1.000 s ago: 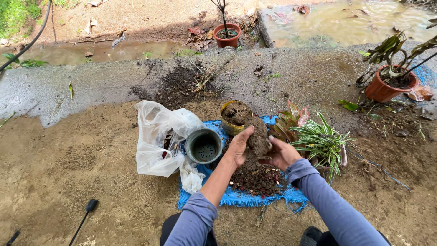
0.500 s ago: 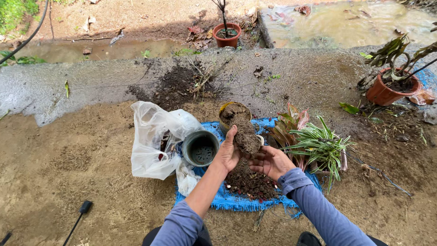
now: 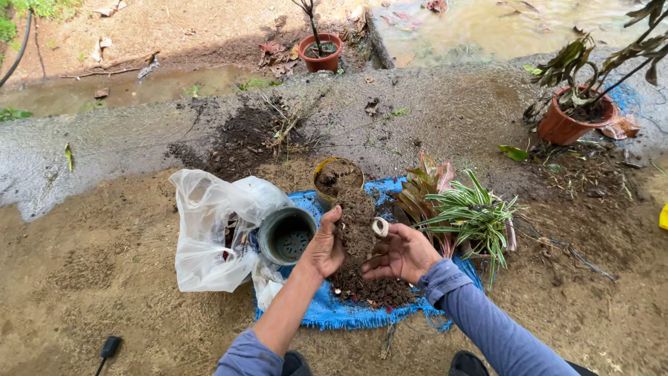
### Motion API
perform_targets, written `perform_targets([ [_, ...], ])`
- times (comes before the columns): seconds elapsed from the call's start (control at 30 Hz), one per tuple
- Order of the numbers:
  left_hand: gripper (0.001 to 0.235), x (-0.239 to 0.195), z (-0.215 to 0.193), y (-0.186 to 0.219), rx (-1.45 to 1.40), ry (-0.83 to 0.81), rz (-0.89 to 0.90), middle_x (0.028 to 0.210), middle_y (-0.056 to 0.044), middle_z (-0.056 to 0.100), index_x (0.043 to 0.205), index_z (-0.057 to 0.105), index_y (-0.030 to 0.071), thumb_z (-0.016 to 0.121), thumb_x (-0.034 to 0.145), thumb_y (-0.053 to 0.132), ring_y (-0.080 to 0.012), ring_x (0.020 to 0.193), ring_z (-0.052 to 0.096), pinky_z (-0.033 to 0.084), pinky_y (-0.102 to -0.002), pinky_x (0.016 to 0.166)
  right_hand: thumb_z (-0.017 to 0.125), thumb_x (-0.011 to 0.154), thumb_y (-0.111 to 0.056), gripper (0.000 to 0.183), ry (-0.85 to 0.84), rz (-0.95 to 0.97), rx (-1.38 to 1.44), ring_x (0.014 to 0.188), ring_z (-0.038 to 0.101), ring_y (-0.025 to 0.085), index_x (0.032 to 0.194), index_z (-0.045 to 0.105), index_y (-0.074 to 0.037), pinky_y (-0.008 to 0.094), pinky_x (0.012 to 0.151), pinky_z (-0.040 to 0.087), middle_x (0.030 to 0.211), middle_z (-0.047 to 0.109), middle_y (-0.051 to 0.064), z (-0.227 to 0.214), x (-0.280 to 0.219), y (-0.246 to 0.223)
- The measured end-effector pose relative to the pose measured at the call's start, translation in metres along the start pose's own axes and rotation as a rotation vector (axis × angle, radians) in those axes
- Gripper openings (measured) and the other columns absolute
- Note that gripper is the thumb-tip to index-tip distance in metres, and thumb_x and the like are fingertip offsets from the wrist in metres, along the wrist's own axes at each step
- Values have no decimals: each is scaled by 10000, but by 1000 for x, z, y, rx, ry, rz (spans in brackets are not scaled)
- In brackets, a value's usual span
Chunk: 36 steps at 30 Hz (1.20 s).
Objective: The person breaks apart a large clump of soil using a small hand tool and scissors on a blue mat. The person repeatedly strikes and cuts the soil to loosen it, with potted plants and a plastic bag nearby.
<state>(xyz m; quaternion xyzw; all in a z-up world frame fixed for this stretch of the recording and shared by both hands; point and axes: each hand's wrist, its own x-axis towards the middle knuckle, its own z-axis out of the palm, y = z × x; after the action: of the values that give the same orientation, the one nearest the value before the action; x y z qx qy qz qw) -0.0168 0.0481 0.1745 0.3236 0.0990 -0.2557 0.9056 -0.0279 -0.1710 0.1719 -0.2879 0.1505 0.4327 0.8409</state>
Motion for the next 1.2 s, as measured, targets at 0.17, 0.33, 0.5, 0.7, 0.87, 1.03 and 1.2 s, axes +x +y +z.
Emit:
perform_targets([
  [0.17, 697, -4, 1, 3, 1, -140, -33, 1255, -94, 683, 1335, 615, 93, 797, 834, 542, -274, 1167, 627, 508, -501, 1050, 598, 945, -299, 406, 86, -103, -248, 922, 710, 352, 1307, 548, -119, 604, 894, 592, 1088, 659, 97, 9, -11, 7],
  [0.33, 661, 11, -15, 7, 17, 117, 2, 1256, -83, 702, 1296, 628, 122, 769, 795, 529, -275, 1169, 655, 524, -529, 1002, 659, 901, -254, 468, 389, -194, -561, 789, 659, 251, 1329, 522, -122, 493, 741, 570, 973, 663, 106, -3, -6, 8],
  [0.5, 554, 28, -50, 2, -70, 136, 122, 1306, -74, 684, 1312, 608, 125, 763, 883, 439, -294, 1200, 634, 496, -561, 1059, 685, 853, -457, 610, 624, -232, -1488, 692, 650, 210, 1341, 578, -108, 359, 658, 521, 790, 693, 124, -8, -9, 7],
  [0.7, 500, 37, -53, -9, -34, 245, 176, 1329, -65, 648, 1314, 580, 166, 697, 929, 463, -297, 1221, 594, 486, -598, 1029, 698, 851, -521, 640, 390, -350, -1487, 725, 706, 131, 1289, 586, -68, 316, 662, 544, 833, 759, 48, 4, 1, 33],
  [0.87, 479, 41, -49, -20, 32, 408, 104, 1317, -29, 635, 1319, 541, 215, 659, 920, 454, -257, 1196, 599, 474, -607, 1005, 672, 834, -495, 676, 526, -127, -1327, 555, 636, 196, 1373, 542, -108, 367, 542, 505, 706, 666, 128, 20, -6, 30],
  [1.03, 460, 52, -62, -27, 14, 404, 109, 1297, -33, 644, 1316, 563, 204, 648, 935, 448, -257, 1165, 605, 480, -599, 968, 636, 872, -473, 641, 489, -178, -1354, 549, 646, 242, 1364, 535, -75, 408, 540, 516, 704, 677, 157, 1, 0, 35],
  [1.2, 415, 58, -73, -38, 14, 472, 87, 1289, -9, 646, 1307, 592, 240, 609, 949, 449, -253, 1154, 610, 500, -593, 942, 598, 978, -491, 572, 373, -484, -1685, 704, 664, 303, 1276, 553, -4, 447, 625, 509, 775, 688, 220, -27, 13, 46],
])
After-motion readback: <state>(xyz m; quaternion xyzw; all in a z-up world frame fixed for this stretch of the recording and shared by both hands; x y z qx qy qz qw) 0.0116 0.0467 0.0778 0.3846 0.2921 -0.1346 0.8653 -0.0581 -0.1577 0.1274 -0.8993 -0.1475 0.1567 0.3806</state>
